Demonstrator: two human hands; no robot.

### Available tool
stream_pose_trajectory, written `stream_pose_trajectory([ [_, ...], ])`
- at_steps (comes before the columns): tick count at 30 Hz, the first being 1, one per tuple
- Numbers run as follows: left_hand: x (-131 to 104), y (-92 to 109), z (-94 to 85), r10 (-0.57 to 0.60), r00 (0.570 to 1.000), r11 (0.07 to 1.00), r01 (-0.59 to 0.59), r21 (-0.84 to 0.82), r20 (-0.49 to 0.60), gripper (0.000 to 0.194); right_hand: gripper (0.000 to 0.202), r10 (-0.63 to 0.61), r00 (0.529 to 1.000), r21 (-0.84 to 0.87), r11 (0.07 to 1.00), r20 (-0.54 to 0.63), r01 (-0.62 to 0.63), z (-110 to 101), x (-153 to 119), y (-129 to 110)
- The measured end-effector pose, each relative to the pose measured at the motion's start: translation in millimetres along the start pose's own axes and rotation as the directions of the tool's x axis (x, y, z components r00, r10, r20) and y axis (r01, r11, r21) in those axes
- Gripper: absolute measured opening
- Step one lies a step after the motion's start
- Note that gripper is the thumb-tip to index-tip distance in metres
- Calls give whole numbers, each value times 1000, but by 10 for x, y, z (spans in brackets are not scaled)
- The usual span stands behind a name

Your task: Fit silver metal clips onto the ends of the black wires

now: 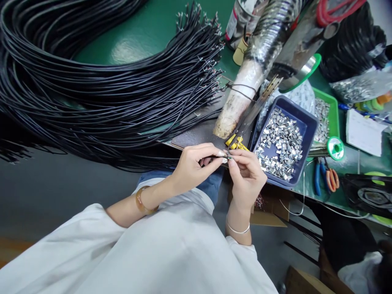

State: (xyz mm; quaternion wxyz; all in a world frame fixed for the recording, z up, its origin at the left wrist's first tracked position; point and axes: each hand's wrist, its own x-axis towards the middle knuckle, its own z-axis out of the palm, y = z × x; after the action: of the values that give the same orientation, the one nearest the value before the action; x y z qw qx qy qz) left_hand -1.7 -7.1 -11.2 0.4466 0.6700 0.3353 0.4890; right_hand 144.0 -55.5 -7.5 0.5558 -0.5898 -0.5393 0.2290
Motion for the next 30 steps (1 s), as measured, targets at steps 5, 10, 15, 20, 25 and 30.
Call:
stream_pose_trajectory([
  [5, -1, -42, -47, 185, 980, 944, -199, 263, 78, 19, 5, -56, 998, -143, 988, 25, 59, -22, -9, -3],
  [10, -61, -47, -30, 216, 969, 877, -248, 411, 123, 26, 3, -70, 997, -163, 984, 9, 71, -2, -59, -21],
  [15, -83, 52, -30, -234, 949, 955, 266, -135, 213, 22, 8, 84, 996, 62, 994, 33, -86, 52, -53, -5],
  [20, 19, 74, -87, -428, 846, 751, 528, -397, 317, 17, 6, -14, 996, -1, 1000, -83, 14, 54, -20, -43],
  [25, 80, 48, -82, -451, 855, 738, 518, -432, 255, 12, 21, -336, 930, -212, 929, -149, 302, 28, -75, -80],
  [30, 95, 26, -78, -438, 872, 769, 490, -411, 220, 11, 18, -387, 920, -284, 890, -59, 356, 29, -84, -33],
])
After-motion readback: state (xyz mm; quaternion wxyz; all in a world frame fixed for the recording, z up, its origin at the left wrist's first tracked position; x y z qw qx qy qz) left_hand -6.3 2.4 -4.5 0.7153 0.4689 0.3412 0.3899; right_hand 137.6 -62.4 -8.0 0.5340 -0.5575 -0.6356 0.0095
